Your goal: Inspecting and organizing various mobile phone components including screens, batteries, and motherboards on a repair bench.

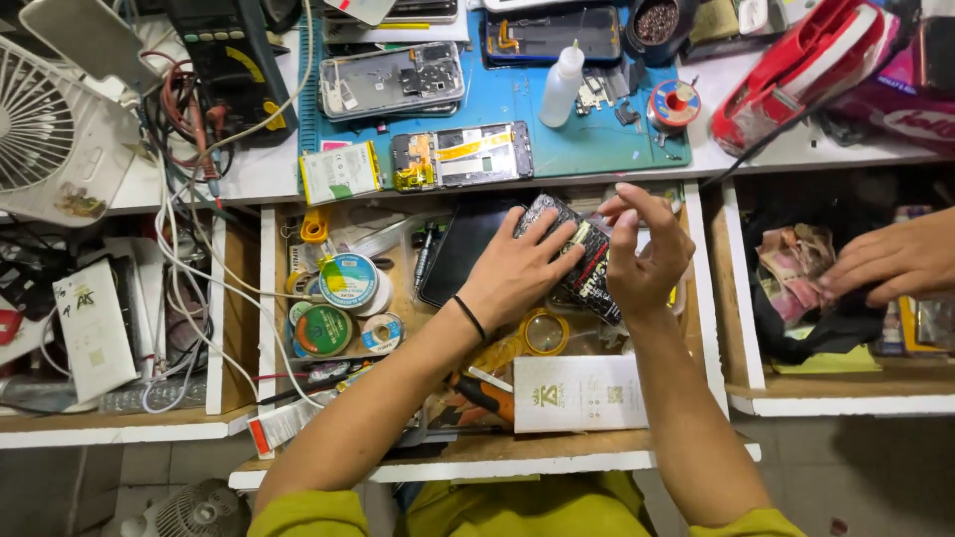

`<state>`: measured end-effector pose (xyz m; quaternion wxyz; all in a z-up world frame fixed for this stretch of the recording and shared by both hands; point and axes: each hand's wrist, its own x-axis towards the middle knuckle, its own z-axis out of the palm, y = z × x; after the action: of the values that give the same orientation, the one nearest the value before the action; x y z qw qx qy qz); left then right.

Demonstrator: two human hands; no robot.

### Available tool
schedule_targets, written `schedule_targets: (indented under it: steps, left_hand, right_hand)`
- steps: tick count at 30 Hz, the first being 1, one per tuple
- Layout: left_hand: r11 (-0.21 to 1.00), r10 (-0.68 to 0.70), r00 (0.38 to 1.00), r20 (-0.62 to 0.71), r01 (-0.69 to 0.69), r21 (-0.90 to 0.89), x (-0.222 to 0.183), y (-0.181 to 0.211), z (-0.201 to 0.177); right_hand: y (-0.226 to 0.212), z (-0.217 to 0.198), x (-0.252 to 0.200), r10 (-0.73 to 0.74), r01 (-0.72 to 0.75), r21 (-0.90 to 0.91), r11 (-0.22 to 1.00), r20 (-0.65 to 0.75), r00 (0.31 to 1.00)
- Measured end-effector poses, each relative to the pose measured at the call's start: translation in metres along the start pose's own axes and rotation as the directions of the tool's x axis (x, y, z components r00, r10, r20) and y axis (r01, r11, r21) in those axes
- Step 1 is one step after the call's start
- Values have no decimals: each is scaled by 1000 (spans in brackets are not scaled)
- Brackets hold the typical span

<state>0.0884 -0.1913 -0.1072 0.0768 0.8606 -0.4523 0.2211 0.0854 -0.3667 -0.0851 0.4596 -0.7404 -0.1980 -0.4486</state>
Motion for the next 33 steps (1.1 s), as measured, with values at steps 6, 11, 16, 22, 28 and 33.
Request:
schedule_targets:
  steps: [6,11,16,22,28,33]
  left_hand:
    - [1000,-19,967,-256,16,-13,-14,12,-15]
    - [979,-134,986,-96,117,-169,-57,83,-56]
    - [888,-83,972,218,171,-428,-79,109,-66]
    - [898,-437,900,17,437,-49,-56,11,-47]
    - [779,-627,746,225,603,172,-58,-8,-33]
    - [703,-683,621,386,702,115,-45,-11,-46]
  right_hand:
    - [-16,-11,12,-8,9,16,1000,-74,997]
    - [-43,-16,27,68,-61,101,993,-67,995]
    - [-70,-29,33,166,-153,169,974,-66,984]
    - [-70,10,17,321,-338,309,889,104,941]
    - [-46,45,-31,311,-357,131,925,278,909]
    - [-28,50,-55,335,-402,126,907,366,868]
